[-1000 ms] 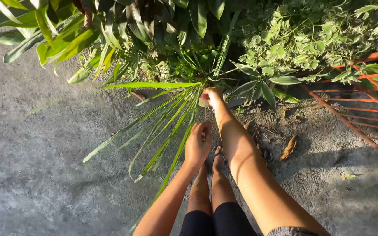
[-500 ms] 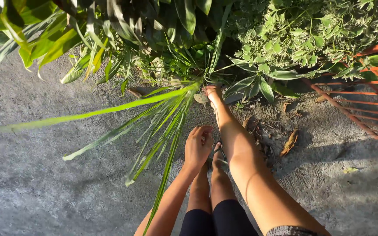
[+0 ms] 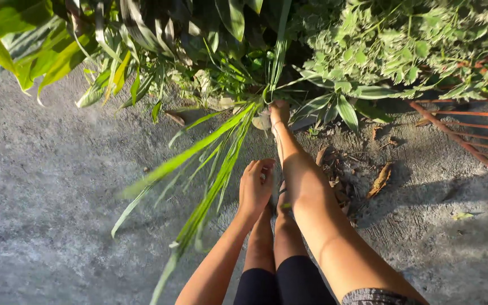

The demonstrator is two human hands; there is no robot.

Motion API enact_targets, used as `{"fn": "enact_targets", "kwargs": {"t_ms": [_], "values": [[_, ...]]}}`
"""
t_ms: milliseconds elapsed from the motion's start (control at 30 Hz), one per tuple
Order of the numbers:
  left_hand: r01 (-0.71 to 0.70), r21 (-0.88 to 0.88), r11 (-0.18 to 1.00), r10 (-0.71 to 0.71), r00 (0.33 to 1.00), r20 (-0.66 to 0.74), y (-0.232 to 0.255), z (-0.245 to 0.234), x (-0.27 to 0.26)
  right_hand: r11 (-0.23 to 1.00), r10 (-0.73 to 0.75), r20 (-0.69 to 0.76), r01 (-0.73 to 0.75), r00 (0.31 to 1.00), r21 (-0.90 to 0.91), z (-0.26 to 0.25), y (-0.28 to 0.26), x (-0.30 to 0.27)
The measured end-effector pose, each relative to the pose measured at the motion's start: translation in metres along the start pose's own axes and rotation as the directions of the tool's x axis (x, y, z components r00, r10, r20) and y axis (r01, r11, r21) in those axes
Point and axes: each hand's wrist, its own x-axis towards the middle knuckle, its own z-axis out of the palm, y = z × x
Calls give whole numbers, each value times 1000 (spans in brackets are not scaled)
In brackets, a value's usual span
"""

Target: Tie a knot using long plant leaves.

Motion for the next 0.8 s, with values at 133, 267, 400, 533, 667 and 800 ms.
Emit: {"fn": "enact_targets", "kwargs": {"t_ms": [133, 267, 400, 533, 667, 800], "values": [[100, 12, 995, -100, 994, 39, -2, 2, 1, 907, 55, 81, -16, 995, -421, 1, 17, 36], [99, -14, 995, -98, 994, 48, 2, -1, 5, 842, -287, 23, 241, 958, 482, 23, 94, 94], [93, -25, 995, -93, 995, 22, -16, 3, 8, 846, 114, 194, -198, 974, 495, 27, 44, 66], [194, -108, 975, -190, 981, 41, -53, 18, 6, 886, 390, 184, -423, 902, 192, 26, 28, 57], [110, -46, 993, -110, 994, 13, -49, 11, 8, 869, 314, 412, -434, 855, 239, 27, 39, 69], [89, -17, 996, -89, 996, -9, -56, 9, 11, 860, 296, 600, -480, 743, 171, 17, 80, 91]]}}
